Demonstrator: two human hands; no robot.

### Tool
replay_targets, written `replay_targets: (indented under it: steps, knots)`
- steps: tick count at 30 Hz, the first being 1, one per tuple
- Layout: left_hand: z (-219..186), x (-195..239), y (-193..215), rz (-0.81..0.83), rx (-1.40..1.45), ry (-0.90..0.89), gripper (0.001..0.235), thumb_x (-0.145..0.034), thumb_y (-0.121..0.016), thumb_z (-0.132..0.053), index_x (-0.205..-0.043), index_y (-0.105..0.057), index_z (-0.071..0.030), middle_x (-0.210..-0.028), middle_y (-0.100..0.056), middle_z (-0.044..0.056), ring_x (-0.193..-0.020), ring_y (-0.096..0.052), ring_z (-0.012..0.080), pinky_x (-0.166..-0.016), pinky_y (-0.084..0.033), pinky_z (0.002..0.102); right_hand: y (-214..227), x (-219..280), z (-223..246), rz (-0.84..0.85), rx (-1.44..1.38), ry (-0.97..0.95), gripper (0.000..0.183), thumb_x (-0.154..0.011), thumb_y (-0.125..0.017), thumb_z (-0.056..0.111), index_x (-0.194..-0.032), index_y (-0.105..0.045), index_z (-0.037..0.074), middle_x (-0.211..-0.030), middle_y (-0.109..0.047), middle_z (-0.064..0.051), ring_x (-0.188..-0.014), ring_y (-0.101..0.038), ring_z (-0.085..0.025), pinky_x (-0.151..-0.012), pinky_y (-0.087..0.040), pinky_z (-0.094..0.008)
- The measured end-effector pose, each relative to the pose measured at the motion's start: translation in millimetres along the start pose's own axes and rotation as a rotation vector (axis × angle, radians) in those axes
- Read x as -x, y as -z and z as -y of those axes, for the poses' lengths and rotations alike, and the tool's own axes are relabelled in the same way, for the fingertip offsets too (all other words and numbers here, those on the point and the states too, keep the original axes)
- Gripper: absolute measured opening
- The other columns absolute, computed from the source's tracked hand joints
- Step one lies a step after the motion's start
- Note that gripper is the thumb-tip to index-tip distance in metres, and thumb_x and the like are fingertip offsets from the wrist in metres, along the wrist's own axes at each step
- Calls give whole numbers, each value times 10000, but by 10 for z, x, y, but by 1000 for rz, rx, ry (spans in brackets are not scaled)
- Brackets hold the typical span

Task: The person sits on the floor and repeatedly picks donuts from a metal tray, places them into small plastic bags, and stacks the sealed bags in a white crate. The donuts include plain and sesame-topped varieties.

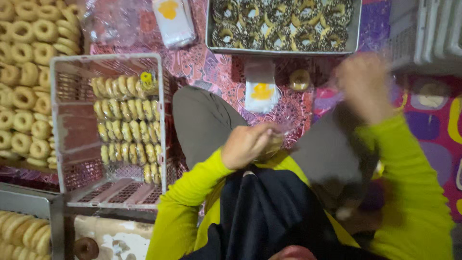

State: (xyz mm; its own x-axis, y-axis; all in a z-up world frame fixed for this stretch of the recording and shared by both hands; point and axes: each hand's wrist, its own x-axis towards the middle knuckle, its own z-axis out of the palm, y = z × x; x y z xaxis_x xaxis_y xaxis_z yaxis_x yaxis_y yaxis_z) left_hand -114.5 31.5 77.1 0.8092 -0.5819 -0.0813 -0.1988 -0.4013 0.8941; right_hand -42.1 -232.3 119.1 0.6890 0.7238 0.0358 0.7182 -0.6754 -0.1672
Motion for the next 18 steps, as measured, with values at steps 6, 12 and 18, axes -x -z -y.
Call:
replay_targets:
  steps: [6,12,18]
  knots:
    - [233,-182,-24,-74,87,-386,165,-961,-625,-317,-1119,-672,-324,-1485,-610,106,-1377,-476,420,-1080,-386,518,-1082,236,319,405,-968,-58,427,-808,-827,350,-1152,-751,110,-1158,-744,-81,-1076,-720,-244,-971,-540,-406]
    - [512,-151,-270,-628,733,-55,217,-1049,-604,-184,-1199,-708,-67,-1323,-668,128,-1267,-619,252,-1120,-484,368,-1551,-186,970,-461,-1970,-468,267,-904,-797,156,-1101,-729,-11,-1198,-698,-70,-1136,-651,-216,-1024,-512,-388]
    - [1408,351,22,-1153,160,66,119,-887,-810,-41,-928,-713,15,-939,-644,83,-911,-612,176,-835,-494,285,-2027,-911,712,-409,-1628,-450,165,-968,-744,115,-1061,-781,-16,-1071,-759,-122,-1045,-681,-202,-967,-535,-347]
